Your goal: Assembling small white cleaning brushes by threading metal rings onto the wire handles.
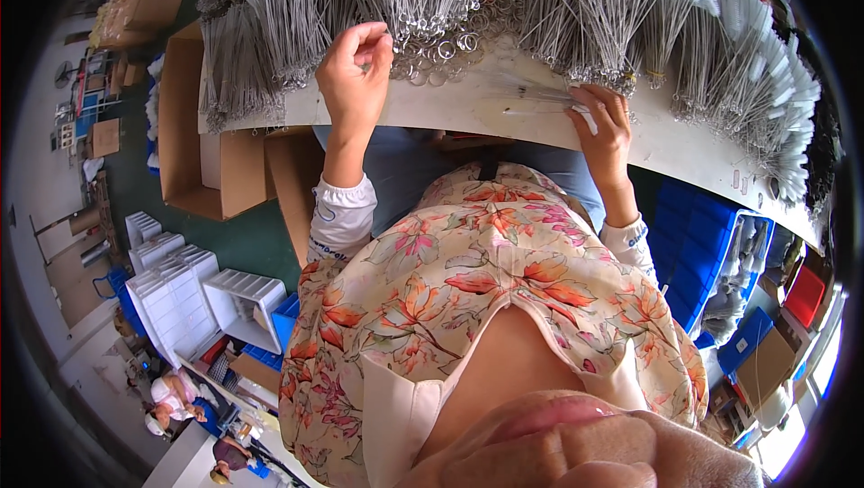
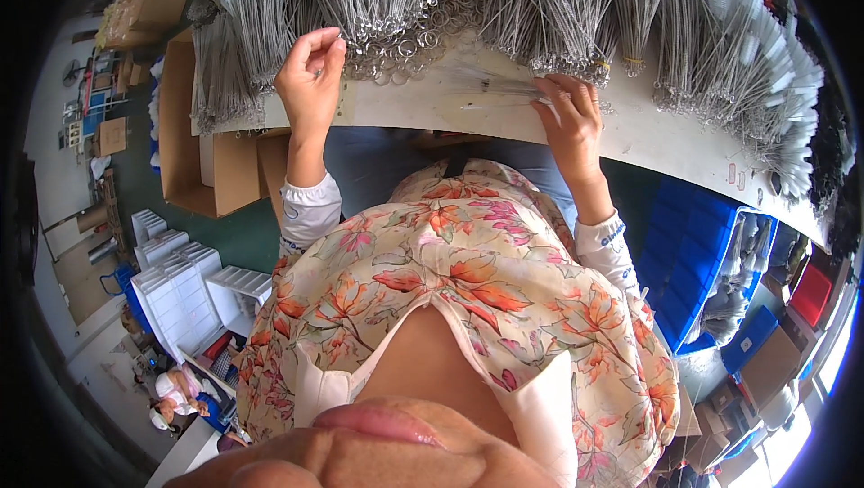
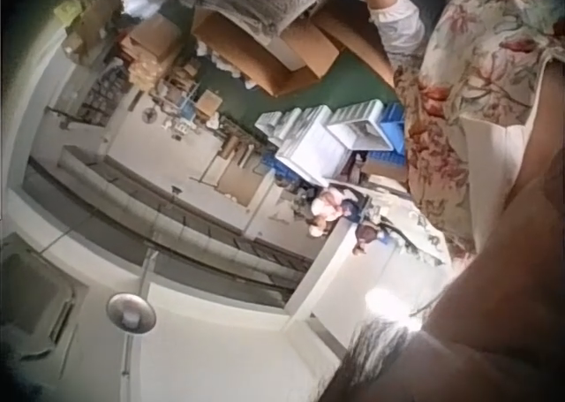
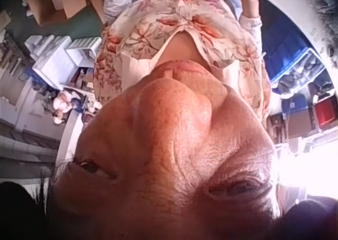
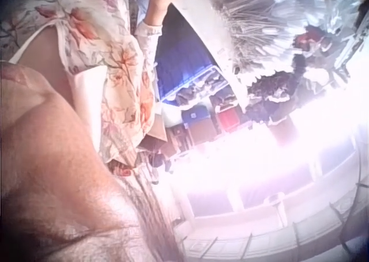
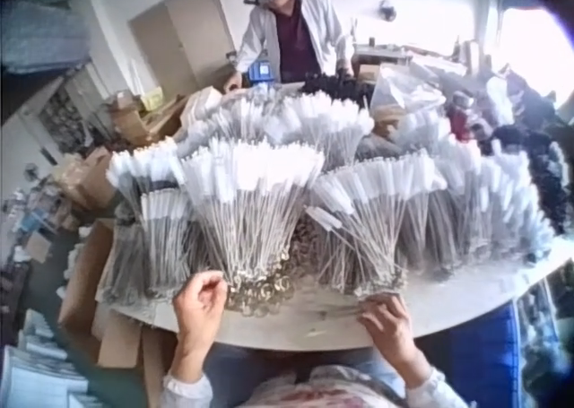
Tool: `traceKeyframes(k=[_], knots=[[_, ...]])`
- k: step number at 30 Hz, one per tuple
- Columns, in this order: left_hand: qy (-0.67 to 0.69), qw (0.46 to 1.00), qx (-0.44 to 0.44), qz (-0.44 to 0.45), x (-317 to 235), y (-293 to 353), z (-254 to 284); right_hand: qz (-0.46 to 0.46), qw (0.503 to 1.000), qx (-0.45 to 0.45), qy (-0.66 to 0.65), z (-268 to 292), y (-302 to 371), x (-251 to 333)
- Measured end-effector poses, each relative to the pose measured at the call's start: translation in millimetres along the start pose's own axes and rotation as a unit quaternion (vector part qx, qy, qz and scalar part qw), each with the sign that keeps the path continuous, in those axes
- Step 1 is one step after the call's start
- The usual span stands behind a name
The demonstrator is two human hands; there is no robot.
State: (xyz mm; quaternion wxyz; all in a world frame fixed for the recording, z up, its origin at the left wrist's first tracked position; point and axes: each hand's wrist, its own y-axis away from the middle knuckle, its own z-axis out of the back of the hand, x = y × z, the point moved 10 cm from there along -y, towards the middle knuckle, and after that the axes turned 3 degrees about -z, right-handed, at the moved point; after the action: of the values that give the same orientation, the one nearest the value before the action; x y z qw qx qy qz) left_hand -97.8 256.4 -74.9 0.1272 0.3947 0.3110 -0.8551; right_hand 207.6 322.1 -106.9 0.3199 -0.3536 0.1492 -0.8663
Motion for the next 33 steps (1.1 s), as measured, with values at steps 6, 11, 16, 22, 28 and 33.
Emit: traceKeyframes(k=[6, 11, 16, 22, 28, 33], knots=[[-0.036, 0.999, -0.015, 0.035, 14.5, -15.1, 12.6, 0.021, 1.000, 0.018, -0.003, 3.1, 2.4, 1.8], [-0.064, 0.996, 0.014, 0.058, 30.4, -22.4, 0.5, 0.039, 0.999, 0.030, -0.014, -0.1, -2.0, 14.3], [-0.091, 0.994, -0.003, 0.060, 45.1, -27.5, -4.8, 0.166, 0.984, 0.021, -0.066, -10.8, -44.5, 87.4], [-0.070, 0.996, -0.057, -0.015, 0.2, -34.2, 10.3, 0.315, 0.946, -0.052, -0.056, -51.9, -125.6, 169.8], [-0.049, 0.983, -0.113, -0.133, -78.5, -87.0, 64.9, 0.269, 0.959, 0.026, -0.082, -87.6, -181.3, 172.8], [-0.072, 0.964, -0.137, -0.216, -136.9, -142.7, 97.2, 0.291, 0.955, -0.056, 0.006, -93.8, -181.5, 177.4]])
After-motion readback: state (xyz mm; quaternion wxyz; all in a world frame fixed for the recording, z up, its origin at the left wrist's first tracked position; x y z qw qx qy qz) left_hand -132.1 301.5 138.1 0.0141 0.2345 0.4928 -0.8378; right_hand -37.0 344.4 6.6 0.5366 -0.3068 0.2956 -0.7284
